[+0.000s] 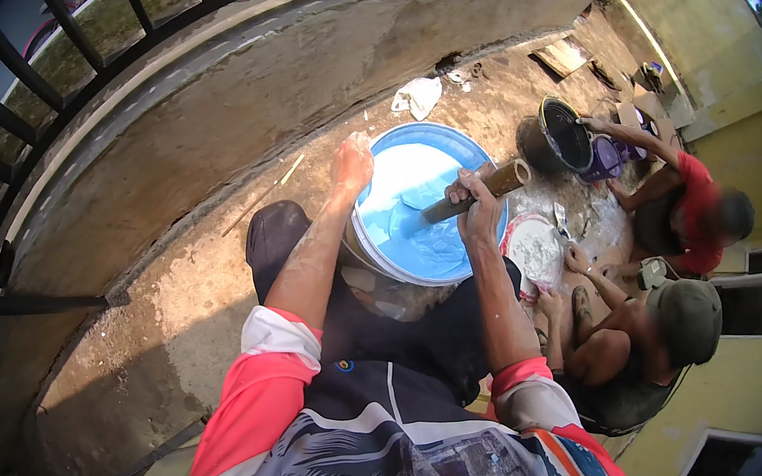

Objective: The person sits on the ground and mixes light blue paint in a bucket using a wooden stick. They hold the bucket with one hand and stir with the other, occasionally adjusting the stick's position.

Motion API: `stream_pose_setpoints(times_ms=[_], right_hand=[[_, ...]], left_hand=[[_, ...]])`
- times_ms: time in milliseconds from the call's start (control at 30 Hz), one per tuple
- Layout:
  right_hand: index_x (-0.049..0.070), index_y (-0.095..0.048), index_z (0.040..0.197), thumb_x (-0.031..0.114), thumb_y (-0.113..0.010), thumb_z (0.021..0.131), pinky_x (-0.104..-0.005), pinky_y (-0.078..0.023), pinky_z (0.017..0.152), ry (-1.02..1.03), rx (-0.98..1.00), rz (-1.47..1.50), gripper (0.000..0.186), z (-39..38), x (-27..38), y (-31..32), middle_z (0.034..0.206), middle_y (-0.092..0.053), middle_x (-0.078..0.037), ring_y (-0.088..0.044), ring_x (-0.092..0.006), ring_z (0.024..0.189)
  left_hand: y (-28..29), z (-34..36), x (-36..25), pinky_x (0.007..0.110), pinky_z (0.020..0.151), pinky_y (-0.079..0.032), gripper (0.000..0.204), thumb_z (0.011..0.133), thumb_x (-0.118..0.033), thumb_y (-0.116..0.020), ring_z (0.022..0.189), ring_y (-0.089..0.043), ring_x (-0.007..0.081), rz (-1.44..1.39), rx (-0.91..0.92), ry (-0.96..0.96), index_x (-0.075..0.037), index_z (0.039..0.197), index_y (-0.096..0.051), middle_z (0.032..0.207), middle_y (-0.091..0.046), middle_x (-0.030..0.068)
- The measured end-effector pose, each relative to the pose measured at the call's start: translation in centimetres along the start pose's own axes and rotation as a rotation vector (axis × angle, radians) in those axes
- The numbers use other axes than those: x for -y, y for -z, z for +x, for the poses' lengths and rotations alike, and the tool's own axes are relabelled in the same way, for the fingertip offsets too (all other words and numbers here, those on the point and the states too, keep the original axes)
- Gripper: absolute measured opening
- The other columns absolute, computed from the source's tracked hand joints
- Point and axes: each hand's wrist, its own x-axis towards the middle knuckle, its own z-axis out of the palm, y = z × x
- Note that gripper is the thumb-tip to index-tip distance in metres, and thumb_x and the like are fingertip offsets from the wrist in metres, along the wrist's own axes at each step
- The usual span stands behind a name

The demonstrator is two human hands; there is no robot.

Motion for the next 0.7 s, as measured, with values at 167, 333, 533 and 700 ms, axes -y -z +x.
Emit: stream_pose_setpoints(times_ms=[167,333,533,700], right_hand=[[0.009,-0.043,0.082,-0.008,-0.061,0.084,-0.0305,-0.042,0.055,0.236,0.124,0.099,0.025,1.8,5.5,-4.1,0.067,-0.048,-0.004,-0.046,-0.0121,0.056],[0.007,-0.044,0.083,-0.006,-0.064,0.085,-0.0288,-0.045,0.059,0.314,0.309,-0.086,0.023,3.4,4.2,-4.5,0.072,-0.052,-0.005,-0.052,-0.0113,0.063],[0.007,-0.051,0.081,0.003,-0.074,0.083,-0.0255,-0.046,0.064,0.157,0.267,-0.536,0.024,5.6,-3.7,3.6,0.079,-0.055,0.0,-0.054,-0.0074,0.073],[0.009,-0.049,0.083,0.0,-0.074,0.081,-0.0265,-0.046,0.056,-0.016,0.166,-0.463,0.026,2.5,-4.2,5.3,0.074,-0.052,0.001,-0.054,-0.008,0.061]], left_hand=[[-0.3,0.3,0.3,0.055,0.091,-0.048,0.041,0.103,-0.033,-0.038,0.105,-0.061,0.0483,-0.004,0.009,-0.007,-0.003,0.11,-0.064,0.109,-0.067,0.0264],[-0.1,0.0,0.4,0.055,0.091,-0.048,0.041,0.104,-0.034,-0.038,0.106,-0.061,0.0479,0.062,0.006,-0.045,-0.003,0.109,-0.064,0.109,-0.067,0.0262],[0.0,-0.3,-0.8,0.055,0.091,-0.048,0.041,0.104,-0.034,-0.038,0.107,-0.061,0.0473,0.022,0.048,0.02,-0.003,0.11,-0.064,0.11,-0.067,0.0253],[-0.4,0.6,1.3,0.056,0.091,-0.047,0.04,0.104,-0.033,-0.039,0.106,-0.061,0.0482,0.012,-0.011,-0.022,-0.003,0.111,-0.063,0.111,-0.067,0.0255]])
